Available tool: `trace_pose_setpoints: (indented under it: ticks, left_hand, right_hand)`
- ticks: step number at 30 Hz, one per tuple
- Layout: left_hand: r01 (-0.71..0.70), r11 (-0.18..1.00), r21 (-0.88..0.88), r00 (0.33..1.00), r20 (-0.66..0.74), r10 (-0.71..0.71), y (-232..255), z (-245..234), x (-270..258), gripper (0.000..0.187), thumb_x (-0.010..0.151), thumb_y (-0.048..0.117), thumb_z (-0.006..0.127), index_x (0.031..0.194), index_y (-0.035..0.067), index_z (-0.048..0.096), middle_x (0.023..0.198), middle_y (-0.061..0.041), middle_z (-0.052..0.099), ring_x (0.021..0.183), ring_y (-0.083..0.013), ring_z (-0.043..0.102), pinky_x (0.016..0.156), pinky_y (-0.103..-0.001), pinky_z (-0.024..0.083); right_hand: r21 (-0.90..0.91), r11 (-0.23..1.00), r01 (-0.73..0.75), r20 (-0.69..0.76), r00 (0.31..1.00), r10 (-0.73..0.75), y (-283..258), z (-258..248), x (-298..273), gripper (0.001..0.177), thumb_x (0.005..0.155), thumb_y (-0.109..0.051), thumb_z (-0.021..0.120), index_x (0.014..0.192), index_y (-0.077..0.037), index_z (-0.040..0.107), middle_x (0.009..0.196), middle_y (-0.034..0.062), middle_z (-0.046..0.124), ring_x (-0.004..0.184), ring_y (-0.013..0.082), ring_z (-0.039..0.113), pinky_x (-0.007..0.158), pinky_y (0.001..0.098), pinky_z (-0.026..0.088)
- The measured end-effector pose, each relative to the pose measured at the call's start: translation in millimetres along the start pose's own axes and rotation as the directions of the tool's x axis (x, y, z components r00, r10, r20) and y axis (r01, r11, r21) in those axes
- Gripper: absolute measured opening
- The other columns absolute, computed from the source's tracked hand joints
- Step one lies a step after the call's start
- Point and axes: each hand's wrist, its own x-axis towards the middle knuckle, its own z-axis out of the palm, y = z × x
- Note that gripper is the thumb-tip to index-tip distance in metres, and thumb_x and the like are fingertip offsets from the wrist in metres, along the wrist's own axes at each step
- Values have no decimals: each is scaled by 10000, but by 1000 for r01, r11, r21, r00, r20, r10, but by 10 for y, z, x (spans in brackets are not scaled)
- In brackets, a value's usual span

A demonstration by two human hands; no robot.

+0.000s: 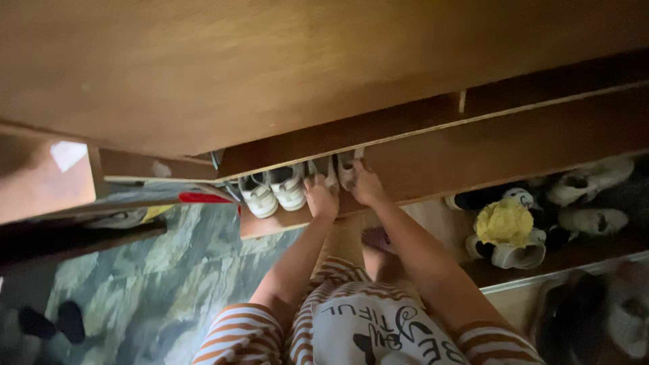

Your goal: The person sweeps the inside of a wooden cabinet with a broom and wipes the shelves with a cloth before rearranging shoes on the shelves.

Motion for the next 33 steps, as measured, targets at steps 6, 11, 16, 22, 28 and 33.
trace_pose_setpoints:
  ticks: [6,11,16,22,28,33]
  left_hand:
    - [64,994,92,995,75,-71,129,-46,173,601,844,194,724,1388,58,508,1410,-306,437,1260,-513,474,1070,-545,418]
    - [35,991,129,988,143,-54,72,-42,180,648,831,143,714,1419,46,462,1435,-338,393,1264,-519,453,1047,-546,415]
    - [66,990,126,989,121,-81,76,47,256,611,840,124,703,1410,194,494,1469,-280,472,1263,-461,550,1028,-521,496]
    - [40,992,120,994,101,-52,227,-54,355,719,863,171,735,1480,174,365,1420,-328,413,1194,-545,513,987,-570,462]
    - [-20,999,29,999,-47,22,217,-117,148,955,696,103,769,1518,58,284,1361,-374,410,1226,-580,445,1035,-577,390]
    - [-9,1000,0,1000,15,9,148,-105,127,785,764,104,731,1476,113,401,1364,-313,497,1246,-526,488,1062,-555,418]
  right_hand:
    - [-22,933,359,-236,905,-354,265,107,154,943,762,-99,830,1530,-70,284,1397,385,496,1231,553,545,968,564,479]
    - [140,988,70,37,996,-76,147,-12,-47,936,830,-226,770,1632,-284,292,1303,222,666,1175,408,670,998,470,546]
    - [43,972,229,-95,970,-224,99,74,215,931,825,-297,817,1570,-221,265,1396,232,592,1218,476,572,1004,515,491]
    - [48,991,127,63,990,-130,191,76,436,1014,840,-327,794,1613,-185,152,1416,230,561,1240,448,564,1013,497,482]
    - [201,979,17,13,1000,-20,247,-41,366,887,828,-330,825,1530,-87,341,1385,204,624,1254,367,621,1042,436,498]
    - [408,911,61,3,998,-69,272,-55,303,861,784,-266,809,1511,-55,399,1383,178,626,1212,313,649,1027,386,499]
